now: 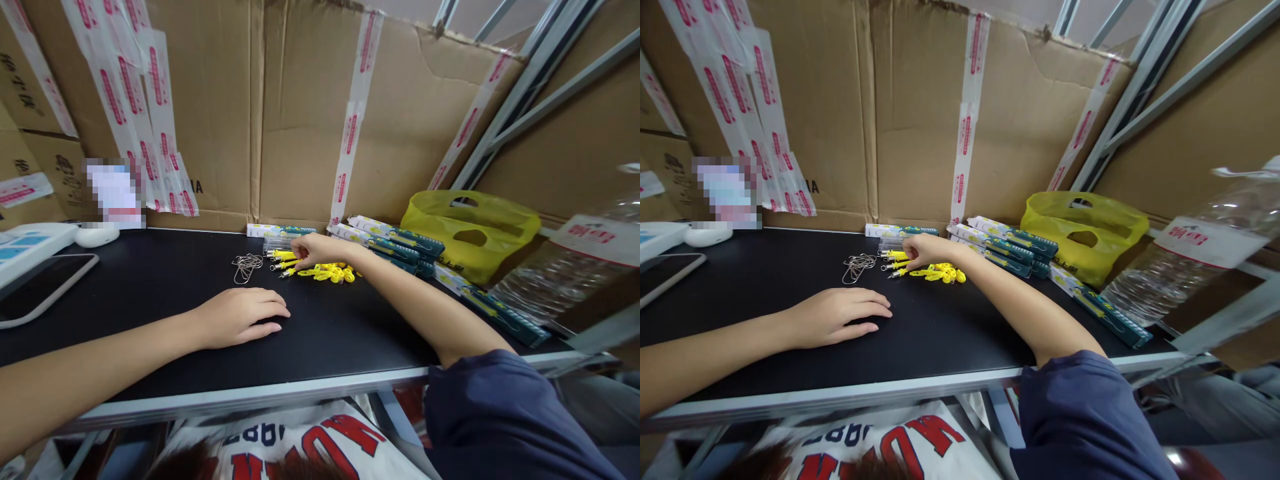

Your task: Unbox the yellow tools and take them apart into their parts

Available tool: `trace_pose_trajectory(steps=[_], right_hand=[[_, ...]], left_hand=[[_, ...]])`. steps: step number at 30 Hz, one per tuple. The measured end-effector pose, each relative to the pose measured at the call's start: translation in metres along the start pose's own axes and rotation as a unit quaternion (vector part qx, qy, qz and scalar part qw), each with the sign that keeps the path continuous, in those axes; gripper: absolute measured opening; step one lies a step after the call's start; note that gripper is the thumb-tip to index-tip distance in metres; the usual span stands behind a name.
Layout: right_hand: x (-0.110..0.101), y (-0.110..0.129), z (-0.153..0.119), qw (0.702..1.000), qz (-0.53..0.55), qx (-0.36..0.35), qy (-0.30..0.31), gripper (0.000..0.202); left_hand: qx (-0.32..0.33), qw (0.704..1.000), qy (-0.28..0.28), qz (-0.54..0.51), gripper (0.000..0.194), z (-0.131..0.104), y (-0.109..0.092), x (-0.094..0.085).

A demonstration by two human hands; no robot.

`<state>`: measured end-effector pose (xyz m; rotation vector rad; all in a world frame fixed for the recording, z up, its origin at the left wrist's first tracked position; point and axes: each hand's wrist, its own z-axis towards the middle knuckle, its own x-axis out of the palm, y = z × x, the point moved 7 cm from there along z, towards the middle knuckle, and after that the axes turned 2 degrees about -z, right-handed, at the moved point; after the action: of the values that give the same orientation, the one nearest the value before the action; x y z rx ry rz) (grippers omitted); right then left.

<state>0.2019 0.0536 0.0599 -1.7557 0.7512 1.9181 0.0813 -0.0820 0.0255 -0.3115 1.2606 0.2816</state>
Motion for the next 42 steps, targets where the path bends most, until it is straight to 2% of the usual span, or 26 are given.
trace_pose_trajectory(steps=[7,24,27,30,33,36,39,42], right_hand=[[0.007,0.003,0.002,0.999,-0.038,0.013,-0.012,0.019],[0.008,0.005,0.001,1.000,-0.025,0.014,-0.002,0.019],[0.003,0.002,0.000,1.000,-0.020,0.005,-0.012,0.018],[-0.015,-0.010,0.005,0.997,-0.013,0.010,-0.071,0.016],[-0.034,-0.030,0.023,0.990,-0.052,0.050,-0.121,0.016],[-0.034,-0.052,0.051,0.982,-0.137,0.106,-0.075,0.022],[-0.028,-0.068,0.076,0.978,-0.158,0.132,-0.043,0.030],[-0.020,-0.079,0.089,0.974,-0.164,0.153,-0.015,0.038]], left_hand=[[0.000,1.000,0.003,0.004,0.033,-0.001,0.000,0.001],[0.001,1.000,0.001,0.002,0.032,-0.001,0.000,0.001],[0.001,1.000,-0.008,-0.007,0.031,-0.001,0.000,0.000],[0.000,1.000,-0.016,-0.016,0.031,0.000,0.000,-0.001],[-0.003,1.000,-0.014,-0.016,0.030,0.000,0.000,-0.001],[-0.004,1.000,-0.009,-0.010,0.030,-0.001,0.001,0.000],[-0.006,1.000,-0.002,-0.005,0.031,-0.001,0.001,0.002],[-0.004,1.000,0.005,-0.002,0.031,-0.001,0.002,0.003]])
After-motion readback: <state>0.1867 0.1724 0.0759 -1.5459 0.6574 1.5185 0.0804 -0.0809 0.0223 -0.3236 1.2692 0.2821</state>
